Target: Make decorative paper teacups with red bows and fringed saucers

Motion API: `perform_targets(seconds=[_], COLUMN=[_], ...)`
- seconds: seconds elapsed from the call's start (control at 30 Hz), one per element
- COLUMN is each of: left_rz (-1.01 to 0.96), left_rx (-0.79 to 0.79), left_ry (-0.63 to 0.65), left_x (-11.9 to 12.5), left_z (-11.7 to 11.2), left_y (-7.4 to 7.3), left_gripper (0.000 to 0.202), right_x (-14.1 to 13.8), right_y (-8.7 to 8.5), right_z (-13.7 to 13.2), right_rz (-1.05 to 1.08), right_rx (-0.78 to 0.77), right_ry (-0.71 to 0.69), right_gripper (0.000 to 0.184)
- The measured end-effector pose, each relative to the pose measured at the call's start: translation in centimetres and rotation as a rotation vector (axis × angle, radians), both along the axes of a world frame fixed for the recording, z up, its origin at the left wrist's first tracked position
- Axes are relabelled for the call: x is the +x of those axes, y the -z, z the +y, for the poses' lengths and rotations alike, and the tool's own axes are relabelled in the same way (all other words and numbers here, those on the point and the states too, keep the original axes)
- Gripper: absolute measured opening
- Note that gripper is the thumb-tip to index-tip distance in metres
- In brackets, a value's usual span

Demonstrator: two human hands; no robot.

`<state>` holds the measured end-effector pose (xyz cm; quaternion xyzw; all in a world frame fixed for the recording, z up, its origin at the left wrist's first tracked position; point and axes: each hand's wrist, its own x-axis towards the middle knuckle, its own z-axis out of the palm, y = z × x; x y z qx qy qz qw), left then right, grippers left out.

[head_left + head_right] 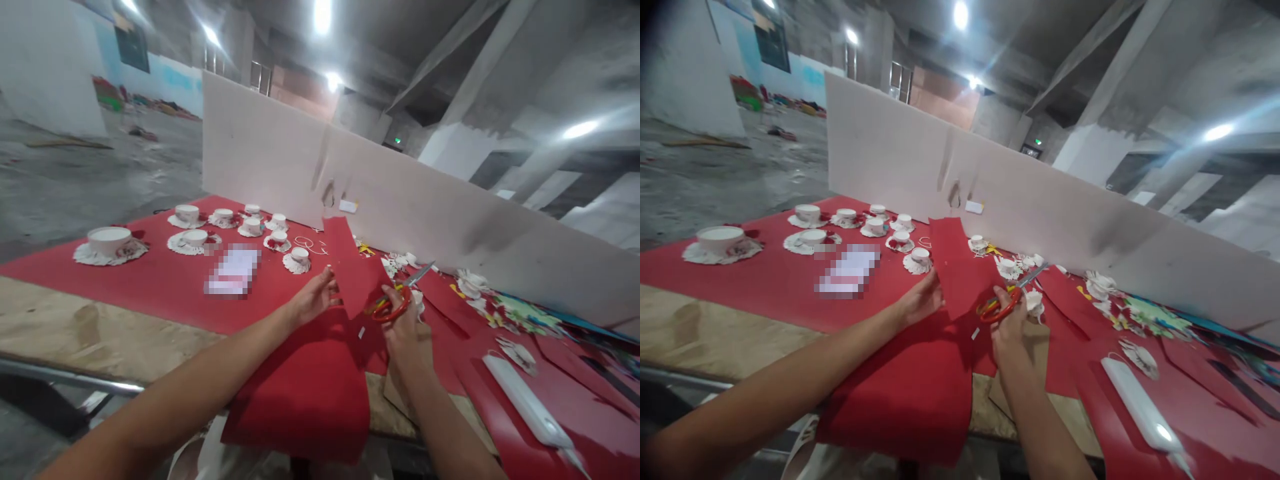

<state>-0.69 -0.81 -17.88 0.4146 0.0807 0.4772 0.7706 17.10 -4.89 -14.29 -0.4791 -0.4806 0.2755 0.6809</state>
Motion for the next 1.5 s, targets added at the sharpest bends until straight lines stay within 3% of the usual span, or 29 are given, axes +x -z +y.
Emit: perform_targets(seconds=[0.1,0.27,0.57,0.77,0.93,1.1,1.23,1.37,1.5], left_rz=[-0.031,-0.087,0.032,-0.035,0.115,0.219,0.375,0.511,0.498], left_rx=[-0.023,-0.039,-0.158,0.020,-0.002,0.032,0.155,0.253,0.206], left_ry=[-0.001,0.017,-0.164,0.077,0.078,0.161,0.213,0.108,-0.119], left_x=[0.1,-0.3,-1.0,-2.1,-2.5,-2.6,-2.6,-1.7,-0.7], left_z=[-0.9,-1.8,-1.6,-1.4,-1.2,-1.9,-1.8,-1.4,-0.9], left_y=[-0.7,-2.0,-1.9,-2.0,-2.2,-3.3,-3.2,-2.1,-1.0], left_gripper=[0.055,0.067,0.026,0.037,0.046,0.060,0.051,0.029,0.024], right_x=[-1.2,-2.6,-2.4,-2.0,-1.4,0.1,1.2,1.3,1.1], right_y=[1.0,0.8,0.6,0.5,0.4,-2.0,-4.1,-4.9,-4.5], right_z=[-0.7,-1.7,-3.7,-4.3,-4.5,-4.7,-4.1,-2.8,-1.7], right_rz=[0.160,0.200,0.126,-0.022,-0.145,-0.361,-0.509,-0.583,-0.476], right_rx=[-0.054,-0.008,0.005,-0.049,-0.117,-0.236,-0.251,-0.275,-0.289], right_ry=[0.051,0.061,0.003,-0.055,-0.096,-0.192,-0.393,-0.506,-0.526], right_gripper=[0.041,0.044,0.044,0.045,0.044,0.045,0.044,0.047,0.046])
